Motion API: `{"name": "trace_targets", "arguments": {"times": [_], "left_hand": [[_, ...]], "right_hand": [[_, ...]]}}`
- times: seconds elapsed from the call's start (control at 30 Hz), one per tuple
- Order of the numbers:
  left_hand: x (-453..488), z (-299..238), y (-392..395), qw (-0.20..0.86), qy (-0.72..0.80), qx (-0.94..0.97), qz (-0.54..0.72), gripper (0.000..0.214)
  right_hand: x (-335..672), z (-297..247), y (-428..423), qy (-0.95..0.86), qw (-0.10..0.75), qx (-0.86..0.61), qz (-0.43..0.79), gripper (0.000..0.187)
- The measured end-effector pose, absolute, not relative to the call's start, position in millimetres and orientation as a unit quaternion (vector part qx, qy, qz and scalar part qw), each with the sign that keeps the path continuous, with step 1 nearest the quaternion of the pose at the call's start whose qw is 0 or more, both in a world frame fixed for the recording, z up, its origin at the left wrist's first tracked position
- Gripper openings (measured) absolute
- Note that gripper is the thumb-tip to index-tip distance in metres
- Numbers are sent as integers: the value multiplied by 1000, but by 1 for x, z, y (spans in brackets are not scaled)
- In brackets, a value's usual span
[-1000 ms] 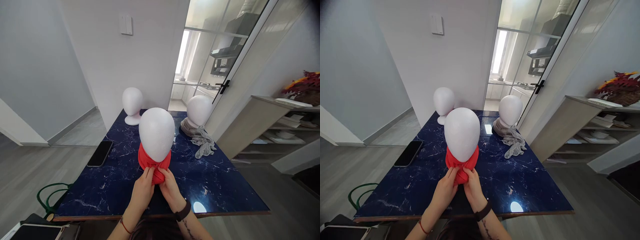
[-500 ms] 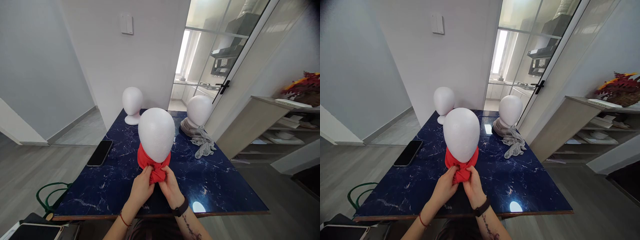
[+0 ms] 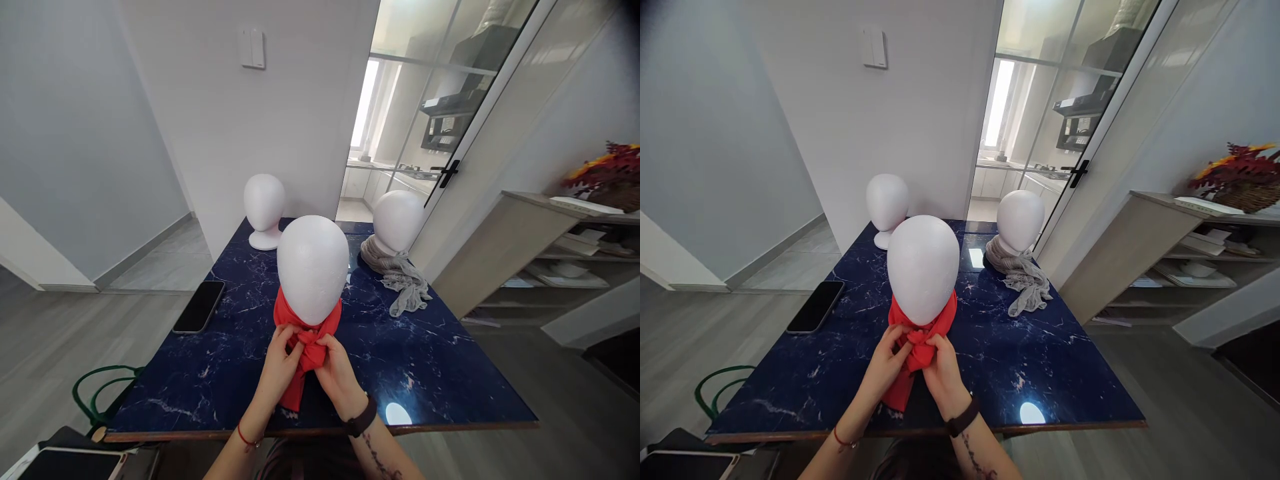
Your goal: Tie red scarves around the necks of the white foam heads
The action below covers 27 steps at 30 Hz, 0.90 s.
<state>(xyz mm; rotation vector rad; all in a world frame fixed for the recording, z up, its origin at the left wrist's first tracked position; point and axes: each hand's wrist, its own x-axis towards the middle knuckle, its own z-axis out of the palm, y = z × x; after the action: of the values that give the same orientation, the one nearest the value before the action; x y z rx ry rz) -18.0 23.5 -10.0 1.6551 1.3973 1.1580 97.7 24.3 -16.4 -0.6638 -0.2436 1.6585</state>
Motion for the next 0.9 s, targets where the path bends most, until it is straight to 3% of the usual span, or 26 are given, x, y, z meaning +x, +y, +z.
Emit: {"name": "trace_targets", "arguments": {"times": [0.23,0.43,0.53,0.63,0.77,0.9], "left_hand": [[-6,6,-10,62,603,664,438,17],[-6,-13,-14,-98,473,742,465,22],[-12,-30,-10,-96,428,746,501,27],[-14,-37,-9,-40,379,773,508,31],[-8,-28,-14,14,371,777,509,35],[-8,-21,-14,25,538,642,545,39]], "right_hand": [[97,-16,20,-157,634,-317,688,24],[107,-26,12,-271,584,-398,654,27],[120,-27,2,-361,588,-521,503,28],[126,-18,-8,-474,598,-538,358,32],[123,-6,-9,-582,549,-466,377,7],[121,-10,2,-502,587,-463,434,14]]}}
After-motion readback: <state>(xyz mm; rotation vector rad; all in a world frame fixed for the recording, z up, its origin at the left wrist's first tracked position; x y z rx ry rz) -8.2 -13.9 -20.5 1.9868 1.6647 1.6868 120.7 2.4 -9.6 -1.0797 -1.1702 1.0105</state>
